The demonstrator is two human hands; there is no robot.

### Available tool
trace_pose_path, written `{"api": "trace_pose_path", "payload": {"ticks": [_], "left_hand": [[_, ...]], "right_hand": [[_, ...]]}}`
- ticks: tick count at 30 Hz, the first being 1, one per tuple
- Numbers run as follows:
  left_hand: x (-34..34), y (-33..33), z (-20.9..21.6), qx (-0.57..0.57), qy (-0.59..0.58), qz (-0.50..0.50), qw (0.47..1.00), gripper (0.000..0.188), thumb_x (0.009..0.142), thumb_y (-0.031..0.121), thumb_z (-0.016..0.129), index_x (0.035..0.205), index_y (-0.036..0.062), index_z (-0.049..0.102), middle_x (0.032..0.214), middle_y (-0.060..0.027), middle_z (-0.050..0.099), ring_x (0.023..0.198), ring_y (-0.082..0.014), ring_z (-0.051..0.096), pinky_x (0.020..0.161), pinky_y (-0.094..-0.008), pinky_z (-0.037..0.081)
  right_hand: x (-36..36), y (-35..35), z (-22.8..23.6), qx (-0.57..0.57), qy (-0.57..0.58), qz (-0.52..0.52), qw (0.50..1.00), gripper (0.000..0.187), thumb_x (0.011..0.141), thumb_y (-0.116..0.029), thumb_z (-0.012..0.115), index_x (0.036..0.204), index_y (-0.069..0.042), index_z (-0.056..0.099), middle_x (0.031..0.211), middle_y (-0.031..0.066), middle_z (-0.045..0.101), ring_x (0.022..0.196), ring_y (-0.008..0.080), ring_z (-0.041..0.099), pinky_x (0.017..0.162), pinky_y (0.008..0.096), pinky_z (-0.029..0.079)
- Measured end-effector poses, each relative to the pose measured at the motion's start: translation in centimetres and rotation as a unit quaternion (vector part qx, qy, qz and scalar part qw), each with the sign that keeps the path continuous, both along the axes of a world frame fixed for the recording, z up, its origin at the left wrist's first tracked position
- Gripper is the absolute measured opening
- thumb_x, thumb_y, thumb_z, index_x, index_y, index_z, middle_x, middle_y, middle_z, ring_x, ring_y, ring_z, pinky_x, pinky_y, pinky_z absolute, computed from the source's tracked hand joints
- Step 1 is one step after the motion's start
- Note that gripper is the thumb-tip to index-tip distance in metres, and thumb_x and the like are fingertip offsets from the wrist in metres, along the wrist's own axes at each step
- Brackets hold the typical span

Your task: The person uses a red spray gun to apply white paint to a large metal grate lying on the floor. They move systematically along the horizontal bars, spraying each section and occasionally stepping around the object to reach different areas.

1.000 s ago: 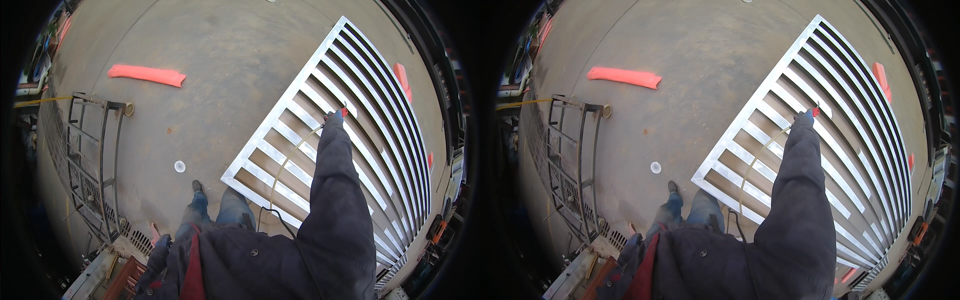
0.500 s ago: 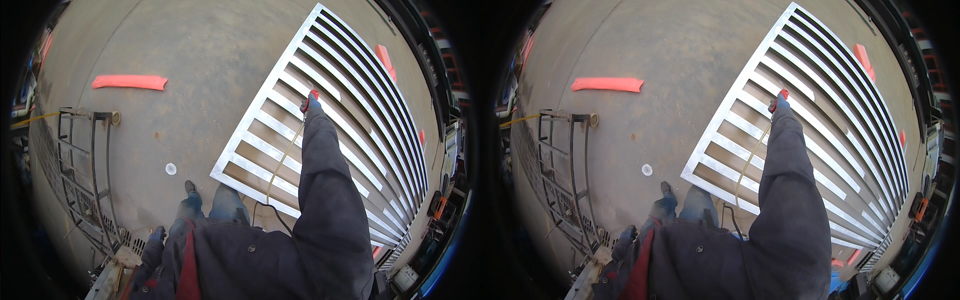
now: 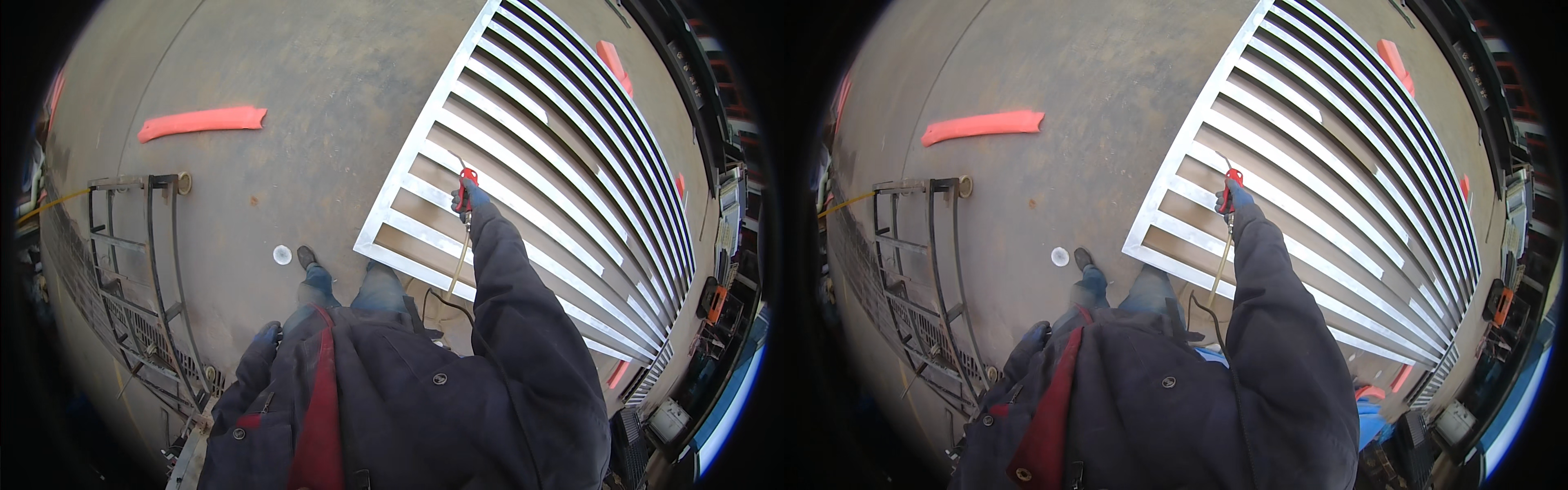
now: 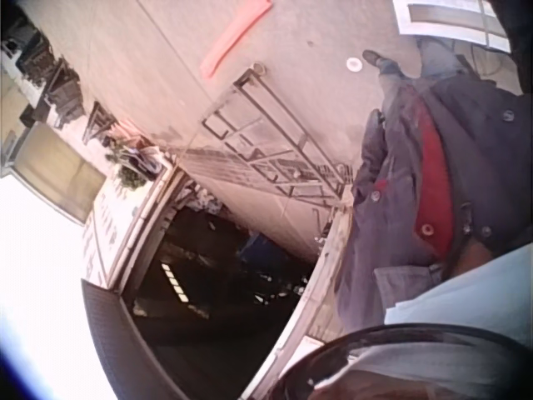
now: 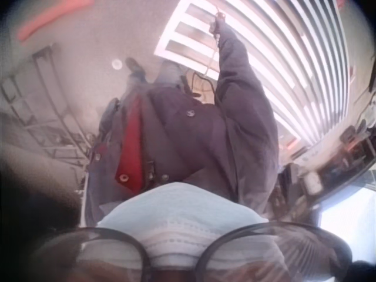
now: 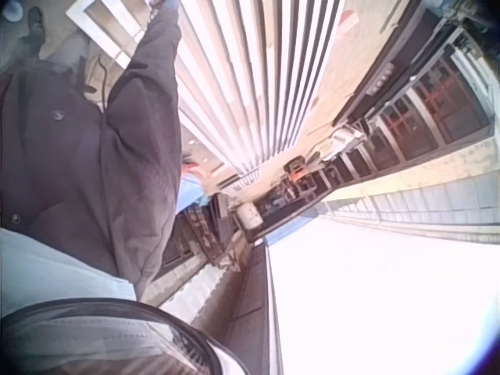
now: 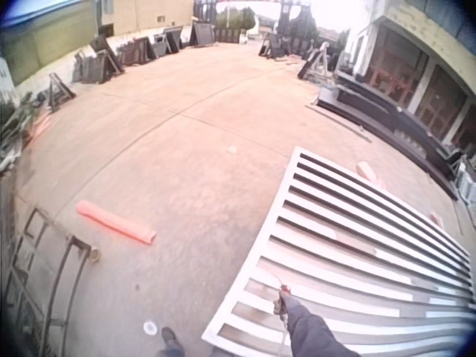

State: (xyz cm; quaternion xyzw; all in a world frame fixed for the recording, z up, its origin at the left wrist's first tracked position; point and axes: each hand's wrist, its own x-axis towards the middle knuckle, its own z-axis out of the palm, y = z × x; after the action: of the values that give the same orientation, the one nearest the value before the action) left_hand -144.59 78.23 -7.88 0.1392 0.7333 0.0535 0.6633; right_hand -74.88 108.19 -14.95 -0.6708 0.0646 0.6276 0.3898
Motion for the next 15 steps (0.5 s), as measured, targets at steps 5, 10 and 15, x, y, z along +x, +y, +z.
{"api": "trace_pose_path", "payload": {"ticks": [5,10,15], "left_hand": [[-4.9,2.2,-1.6,0.010,0.020,-0.039,0.999,0.041,0.103,0.034,0.053,0.134,0.0092,0.061,0.120,-0.0088,0.069,0.097,-0.0200,0.067,0.075,-0.0338,0.050],[-13.0,3.9,-3.1,0.026,0.030,-0.023,0.999,0.043,0.100,0.037,0.058,0.133,0.0103,0.064,0.116,-0.0083,0.070,0.090,-0.0207,0.068,0.072,-0.0338,0.050],[-25.1,2.8,-4.4,-0.024,-0.009,0.096,0.995,0.033,0.098,0.031,0.058,0.123,0.0107,0.063,0.102,-0.0057,0.066,0.080,-0.0182,0.063,0.063,-0.0351,0.047]], "right_hand": [[-6.7,-2.9,3.1,-0.005,0.006,-0.029,1.000,0.041,0.098,-0.037,0.067,0.116,-0.002,0.057,0.083,0.0149,0.060,0.058,0.0206,0.056,0.049,0.0399,0.048],[-19.1,-7.4,5.8,-0.045,0.018,-0.045,0.998,0.045,0.100,-0.041,0.063,0.109,0.003,0.058,0.081,0.0136,0.061,0.054,0.0223,0.056,0.051,0.0417,0.053],[-33.4,-15.4,8.0,-0.109,0.120,0.098,0.982,0.041,0.091,-0.038,0.071,0.112,-0.003,0.070,0.096,0.0129,0.074,0.084,0.0310,0.074,0.066,0.0403,0.061]]}}
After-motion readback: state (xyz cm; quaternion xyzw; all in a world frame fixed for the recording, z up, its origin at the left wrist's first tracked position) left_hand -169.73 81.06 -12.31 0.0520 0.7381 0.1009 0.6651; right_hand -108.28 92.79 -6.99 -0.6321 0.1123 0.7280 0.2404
